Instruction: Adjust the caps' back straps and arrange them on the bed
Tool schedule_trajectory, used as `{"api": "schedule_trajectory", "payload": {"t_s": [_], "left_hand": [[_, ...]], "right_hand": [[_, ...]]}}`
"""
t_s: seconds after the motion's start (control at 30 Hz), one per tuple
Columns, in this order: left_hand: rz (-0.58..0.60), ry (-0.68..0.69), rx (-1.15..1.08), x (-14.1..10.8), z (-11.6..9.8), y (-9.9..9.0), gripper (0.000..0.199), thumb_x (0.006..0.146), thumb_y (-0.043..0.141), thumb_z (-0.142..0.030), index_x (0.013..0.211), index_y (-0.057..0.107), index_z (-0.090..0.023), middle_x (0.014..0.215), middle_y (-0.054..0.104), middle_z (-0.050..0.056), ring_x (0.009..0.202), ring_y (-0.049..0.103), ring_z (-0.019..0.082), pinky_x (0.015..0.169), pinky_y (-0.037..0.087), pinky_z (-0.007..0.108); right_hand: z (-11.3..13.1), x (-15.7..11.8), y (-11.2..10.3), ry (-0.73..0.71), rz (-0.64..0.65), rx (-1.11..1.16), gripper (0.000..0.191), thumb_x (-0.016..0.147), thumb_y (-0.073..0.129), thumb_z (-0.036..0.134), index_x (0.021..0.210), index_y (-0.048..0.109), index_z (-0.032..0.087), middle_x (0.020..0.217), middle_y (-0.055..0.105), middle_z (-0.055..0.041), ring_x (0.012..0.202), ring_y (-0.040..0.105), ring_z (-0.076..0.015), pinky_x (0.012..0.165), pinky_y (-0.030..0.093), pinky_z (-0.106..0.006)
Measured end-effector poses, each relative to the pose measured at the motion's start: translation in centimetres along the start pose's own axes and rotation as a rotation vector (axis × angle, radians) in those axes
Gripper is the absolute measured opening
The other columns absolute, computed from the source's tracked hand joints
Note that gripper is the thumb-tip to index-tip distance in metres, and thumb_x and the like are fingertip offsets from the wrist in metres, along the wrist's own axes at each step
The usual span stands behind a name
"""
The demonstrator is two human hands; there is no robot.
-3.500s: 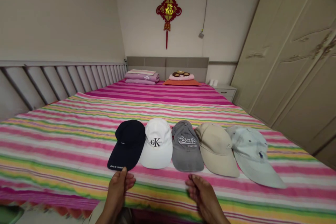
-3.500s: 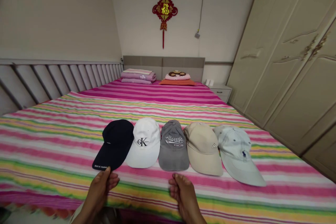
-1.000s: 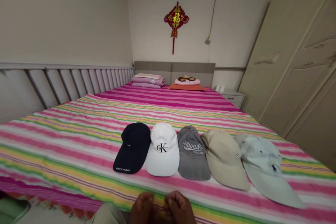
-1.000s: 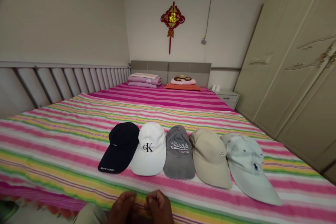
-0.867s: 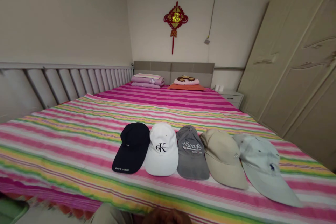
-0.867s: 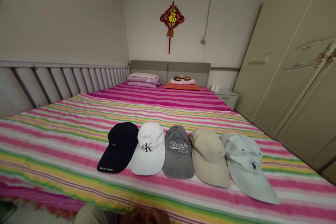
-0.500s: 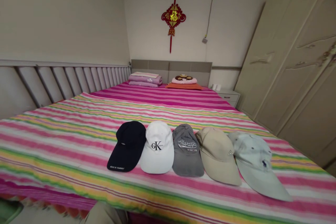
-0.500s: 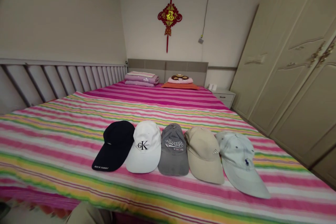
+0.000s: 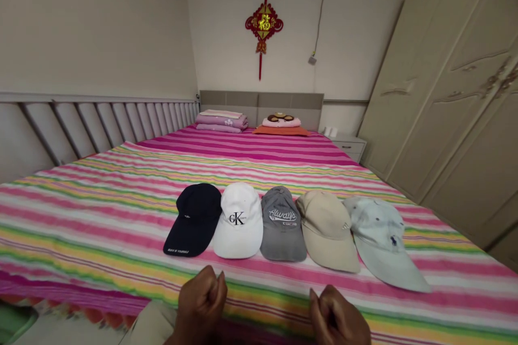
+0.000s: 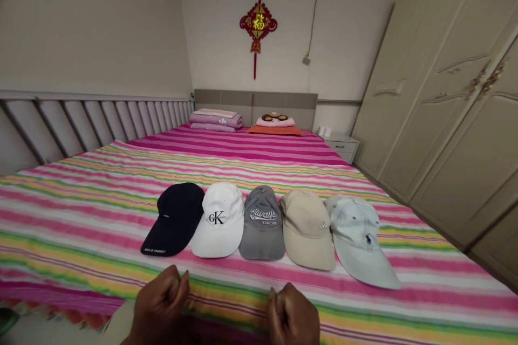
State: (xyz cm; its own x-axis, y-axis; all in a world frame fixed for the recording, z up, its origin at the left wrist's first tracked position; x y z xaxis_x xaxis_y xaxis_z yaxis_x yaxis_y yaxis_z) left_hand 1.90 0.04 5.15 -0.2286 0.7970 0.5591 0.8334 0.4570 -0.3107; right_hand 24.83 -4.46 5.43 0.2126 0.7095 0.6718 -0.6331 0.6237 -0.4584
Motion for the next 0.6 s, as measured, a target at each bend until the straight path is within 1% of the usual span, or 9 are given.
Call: {"api": "schedule_trajectory", "payload": {"t_s": [0.07, 0.1, 0.13, 0.2, 0.27, 0.37, 0.43, 0.53, 0.6], "left_hand": [[-0.053, 0.078, 0.061, 0.6, -1.2, -0.7, 0.015, 0.059, 0.062, -0.023, 0.049, 0.052, -0.022, 0.037, 0.035, -0.005, 0.033, 0.032, 0.008, 0.039, 0.028, 0.022], [-0.054, 0.137, 0.130, 0.8, -1.7, -1.0, 0.003, 0.063, 0.059, -0.023, 0.065, 0.060, -0.021, 0.037, 0.036, -0.006, 0.031, 0.034, 0.008, 0.038, 0.029, 0.021], [-0.050, 0.214, 0.220, 0.9, -2.1, -1.2, 0.021, 0.068, 0.055, -0.021, 0.087, 0.061, -0.019, 0.037, 0.037, -0.008, 0.030, 0.037, 0.009, 0.037, 0.029, 0.021], [-0.046, 0.403, 0.422, 0.9, -2.7, -1.4, 0.047, 0.076, 0.044, -0.017, 0.123, 0.041, -0.013, 0.037, 0.039, -0.010, 0.029, 0.040, 0.010, 0.035, 0.029, 0.020], [-0.066, 0.568, 0.579, 0.8, -3.2, -1.5, 0.058, 0.080, 0.036, -0.014, 0.135, 0.018, -0.006, 0.037, 0.041, -0.010, 0.028, 0.041, 0.010, 0.033, 0.027, 0.020], [-0.055, 0.662, 0.670, 0.6, -3.5, -1.6, 0.063, 0.082, 0.032, -0.010, 0.137, 0.002, -0.002, 0.039, 0.045, -0.008, 0.028, 0.042, 0.011, 0.033, 0.027, 0.020], [-0.042, 0.666, 0.682, 0.4, -3.6, -1.6, 0.064, 0.082, 0.031, -0.009, 0.136, -0.001, -0.002, 0.040, 0.047, -0.008, 0.028, 0.042, 0.011, 0.032, 0.027, 0.021], [-0.039, 0.668, 0.679, 0.2, -3.8, -1.6, 0.065, 0.081, 0.032, -0.009, 0.137, -0.001, -0.003, 0.039, 0.047, -0.007, 0.029, 0.043, 0.012, 0.032, 0.026, 0.021], [-0.045, 0.669, 0.661, 0.0, -3.8, -1.6, 0.066, 0.080, 0.033, -0.008, 0.137, 0.000, -0.005, 0.039, 0.047, -0.007, 0.029, 0.043, 0.012, 0.032, 0.025, 0.021]], "right_hand": [[0.7, 1.0, -1.1, -0.077, -0.085, -0.023, 0.011, 0.079, 0.047, 0.023, 0.070, 0.054, 0.023, 0.043, 0.037, 0.0051, 0.036, 0.033, -0.0113, 0.042, 0.030, -0.026], [0.9, 1.2, -1.4, -0.121, -0.104, -0.041, 0.015, 0.080, 0.046, 0.022, 0.091, 0.056, 0.020, 0.044, 0.039, 0.0056, 0.035, 0.034, -0.0117, 0.041, 0.031, -0.026], [1.0, 1.4, -1.7, -0.171, -0.112, -0.069, 0.033, 0.081, 0.044, 0.021, 0.114, 0.047, 0.016, 0.044, 0.041, 0.0063, 0.034, 0.036, -0.0121, 0.039, 0.032, -0.025], [1.2, 1.5, -2.0, -0.276, -0.095, -0.159, 0.059, 0.083, 0.041, 0.019, 0.135, 0.016, 0.008, 0.043, 0.043, 0.0070, 0.033, 0.039, -0.0129, 0.035, 0.033, -0.024], [1.3, 1.6, -2.2, -0.358, -0.081, -0.249, 0.069, 0.084, 0.041, 0.017, 0.137, 0.000, 0.002, 0.043, 0.044, 0.0065, 0.033, 0.041, -0.0135, 0.032, 0.033, -0.023], [1.8, 1.9, -2.7, -0.416, -0.104, -0.291, 0.073, 0.083, 0.042, 0.015, 0.135, -0.005, -0.003, 0.043, 0.044, 0.0059, 0.034, 0.042, -0.0139, 0.032, 0.034, -0.023], [2.3, 2.1, -3.0, -0.454, -0.134, -0.279, 0.066, 0.082, 0.042, 0.013, 0.135, 0.004, 0.000, 0.044, 0.043, 0.0061, 0.035, 0.041, -0.0131, 0.034, 0.036, -0.023], [2.8, 2.4, -3.2, -0.546, -0.186, -0.264, 0.045, 0.082, 0.042, 0.010, 0.126, 0.030, 0.009, 0.045, 0.040, 0.0063, 0.035, 0.036, -0.0114, 0.035, 0.034, -0.023], [2.9, 2.5, -3.3, -0.571, -0.209, -0.269, 0.038, 0.083, 0.042, 0.010, 0.120, 0.038, 0.011, 0.045, 0.038, 0.0065, 0.034, 0.035, -0.0110, 0.035, 0.033, -0.024]]}}
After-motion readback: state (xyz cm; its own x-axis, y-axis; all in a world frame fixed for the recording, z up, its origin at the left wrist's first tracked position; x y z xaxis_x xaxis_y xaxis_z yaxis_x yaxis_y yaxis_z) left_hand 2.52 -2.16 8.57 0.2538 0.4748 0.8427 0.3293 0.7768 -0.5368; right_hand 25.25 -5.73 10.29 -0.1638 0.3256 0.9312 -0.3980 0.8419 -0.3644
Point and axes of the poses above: each hand's wrist, its own x-axis towards the middle knuckle, its own y-axis out of the palm, z = x × y, the point moved 1 cm from there along x, towards the middle knuckle
